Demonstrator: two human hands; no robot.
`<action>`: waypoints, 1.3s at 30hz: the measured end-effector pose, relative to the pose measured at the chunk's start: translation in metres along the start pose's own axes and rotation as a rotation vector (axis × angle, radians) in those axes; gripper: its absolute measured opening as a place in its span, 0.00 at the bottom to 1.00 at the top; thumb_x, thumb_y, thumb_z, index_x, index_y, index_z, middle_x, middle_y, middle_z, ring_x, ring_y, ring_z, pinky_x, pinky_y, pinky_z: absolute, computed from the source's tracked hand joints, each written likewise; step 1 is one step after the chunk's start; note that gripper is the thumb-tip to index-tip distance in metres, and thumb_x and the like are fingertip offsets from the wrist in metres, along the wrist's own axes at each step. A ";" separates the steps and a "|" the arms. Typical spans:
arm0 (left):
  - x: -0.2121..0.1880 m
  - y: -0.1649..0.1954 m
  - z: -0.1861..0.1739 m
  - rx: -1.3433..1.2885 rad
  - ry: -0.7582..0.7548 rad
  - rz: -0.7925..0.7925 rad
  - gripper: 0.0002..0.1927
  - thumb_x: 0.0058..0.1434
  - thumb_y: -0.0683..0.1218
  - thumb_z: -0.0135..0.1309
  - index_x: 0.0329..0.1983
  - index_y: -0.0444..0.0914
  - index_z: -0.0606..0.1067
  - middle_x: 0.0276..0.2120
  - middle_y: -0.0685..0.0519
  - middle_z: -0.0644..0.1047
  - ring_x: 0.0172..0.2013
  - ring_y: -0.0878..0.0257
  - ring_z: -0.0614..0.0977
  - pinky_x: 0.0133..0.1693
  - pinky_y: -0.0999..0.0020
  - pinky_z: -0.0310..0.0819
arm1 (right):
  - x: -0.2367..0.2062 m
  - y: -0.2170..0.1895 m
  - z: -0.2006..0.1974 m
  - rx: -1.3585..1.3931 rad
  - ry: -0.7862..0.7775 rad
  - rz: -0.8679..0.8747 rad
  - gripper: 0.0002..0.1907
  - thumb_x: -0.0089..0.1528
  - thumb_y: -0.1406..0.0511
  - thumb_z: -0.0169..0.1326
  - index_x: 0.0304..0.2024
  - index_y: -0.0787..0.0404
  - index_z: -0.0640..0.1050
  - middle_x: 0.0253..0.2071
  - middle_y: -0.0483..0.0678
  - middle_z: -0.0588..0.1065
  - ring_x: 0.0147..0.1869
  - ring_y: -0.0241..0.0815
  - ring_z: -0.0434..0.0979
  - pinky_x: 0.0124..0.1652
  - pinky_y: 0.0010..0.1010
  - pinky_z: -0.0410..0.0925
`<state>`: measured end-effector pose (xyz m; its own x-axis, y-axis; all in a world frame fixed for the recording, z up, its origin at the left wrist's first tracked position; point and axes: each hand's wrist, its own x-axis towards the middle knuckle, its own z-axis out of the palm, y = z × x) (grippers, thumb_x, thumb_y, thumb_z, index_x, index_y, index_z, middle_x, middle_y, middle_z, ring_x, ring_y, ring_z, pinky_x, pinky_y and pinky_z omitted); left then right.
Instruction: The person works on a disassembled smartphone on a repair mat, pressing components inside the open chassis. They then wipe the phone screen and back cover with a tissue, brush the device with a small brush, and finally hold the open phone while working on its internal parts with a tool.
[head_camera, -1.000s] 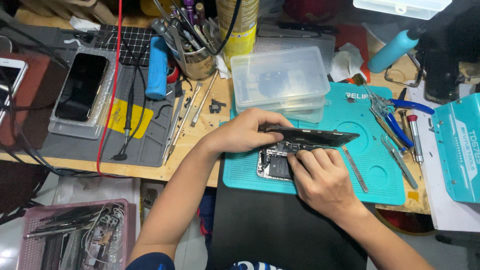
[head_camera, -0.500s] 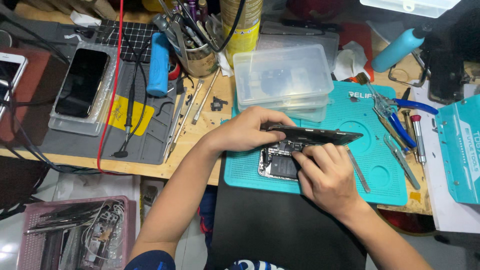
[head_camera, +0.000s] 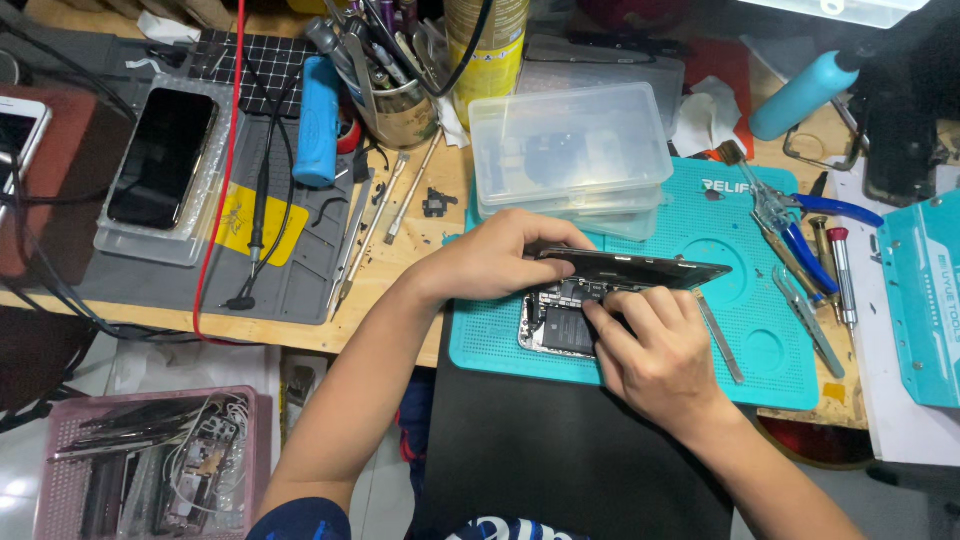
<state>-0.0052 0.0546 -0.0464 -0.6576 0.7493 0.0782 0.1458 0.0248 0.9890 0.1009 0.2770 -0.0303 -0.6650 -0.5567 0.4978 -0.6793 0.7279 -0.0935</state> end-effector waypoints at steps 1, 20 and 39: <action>0.000 0.000 0.000 -0.010 -0.002 -0.006 0.17 0.63 0.39 0.55 0.55 0.33 0.78 0.42 0.53 0.83 0.44 0.71 0.81 0.49 0.73 0.76 | 0.000 -0.001 0.000 -0.015 -0.005 -0.002 0.16 0.51 0.69 0.63 0.43 0.64 0.82 0.38 0.47 0.74 0.40 0.47 0.72 0.42 0.40 0.63; 0.000 0.022 0.008 0.192 0.011 -0.010 0.15 0.63 0.48 0.58 0.50 0.35 0.80 0.37 0.52 0.84 0.40 0.67 0.83 0.45 0.70 0.77 | 0.006 -0.004 -0.012 -0.130 -0.133 -0.138 0.17 0.51 0.69 0.56 0.43 0.71 0.79 0.39 0.51 0.73 0.41 0.48 0.74 0.42 0.40 0.66; -0.082 0.036 0.059 0.673 0.226 0.295 0.36 0.50 0.47 0.67 0.62 0.35 0.71 0.65 0.35 0.67 0.67 0.39 0.66 0.67 0.50 0.60 | 0.024 -0.016 -0.047 0.171 -0.320 0.138 0.34 0.44 0.54 0.69 0.49 0.61 0.77 0.55 0.53 0.75 0.58 0.56 0.74 0.56 0.50 0.63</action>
<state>0.0976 0.0333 -0.0246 -0.6462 0.6359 0.4220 0.7095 0.2969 0.6391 0.1107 0.2710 0.0237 -0.7986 -0.5748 0.1787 -0.6007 0.7424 -0.2965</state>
